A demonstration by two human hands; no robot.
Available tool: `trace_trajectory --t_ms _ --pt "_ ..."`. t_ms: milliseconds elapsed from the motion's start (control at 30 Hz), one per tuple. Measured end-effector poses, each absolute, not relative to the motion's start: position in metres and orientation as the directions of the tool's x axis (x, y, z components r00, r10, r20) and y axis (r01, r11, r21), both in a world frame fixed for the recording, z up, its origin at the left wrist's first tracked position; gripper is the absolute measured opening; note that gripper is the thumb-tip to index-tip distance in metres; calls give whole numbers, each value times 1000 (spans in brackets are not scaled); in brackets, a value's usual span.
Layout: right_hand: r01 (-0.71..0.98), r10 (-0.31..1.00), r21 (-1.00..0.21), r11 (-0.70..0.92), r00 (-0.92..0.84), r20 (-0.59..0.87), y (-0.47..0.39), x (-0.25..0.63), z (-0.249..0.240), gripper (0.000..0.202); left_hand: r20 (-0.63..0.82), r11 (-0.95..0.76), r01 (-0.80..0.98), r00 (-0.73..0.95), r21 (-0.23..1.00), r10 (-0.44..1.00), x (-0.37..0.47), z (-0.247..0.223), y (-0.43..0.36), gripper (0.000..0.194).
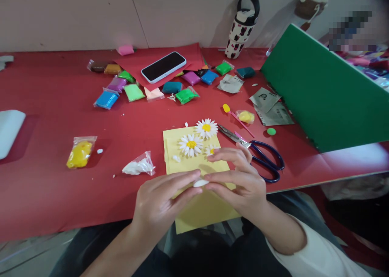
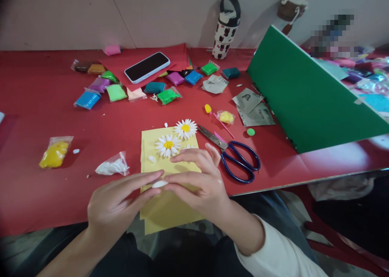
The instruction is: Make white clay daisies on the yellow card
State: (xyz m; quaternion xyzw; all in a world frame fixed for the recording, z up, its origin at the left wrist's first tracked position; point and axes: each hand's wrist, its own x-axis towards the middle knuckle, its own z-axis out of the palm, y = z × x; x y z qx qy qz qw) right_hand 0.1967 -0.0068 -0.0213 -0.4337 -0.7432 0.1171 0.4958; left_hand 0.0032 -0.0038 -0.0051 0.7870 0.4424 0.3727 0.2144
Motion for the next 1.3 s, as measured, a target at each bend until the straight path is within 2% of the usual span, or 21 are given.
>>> trace_trajectory --t_ms 200,300,467,667,767,1100,1300 --pt "523 746 -586 619 -160 646 -7 197 -23 10 517 -631 486 363 605 775 4 -6 -1 13" --pt "519 750 -595 614 -146 646 -7 197 -22 6 504 -626 500 372 598 779 3 -6 -1 17" --pt "518 753 -596 614 -157 639 -7 196 -22 12 509 -625 485 363 612 780 3 -7 -2 11" --pt "507 754 -602 617 -159 638 -8 195 -23 4 493 -614 482 366 626 790 3 -10 -1 13" --pt "507 752 -599 620 -168 637 -8 195 -23 6 509 -622 482 359 617 782 3 -10 -1 9" --pt "523 762 -601 604 -158 628 -8 194 -25 4 507 -625 493 368 605 780 3 -10 -1 10" --pt "525 767 -607 597 -153 623 -8 194 -26 6 441 -555 479 337 680 832 1 -11 -3 10"
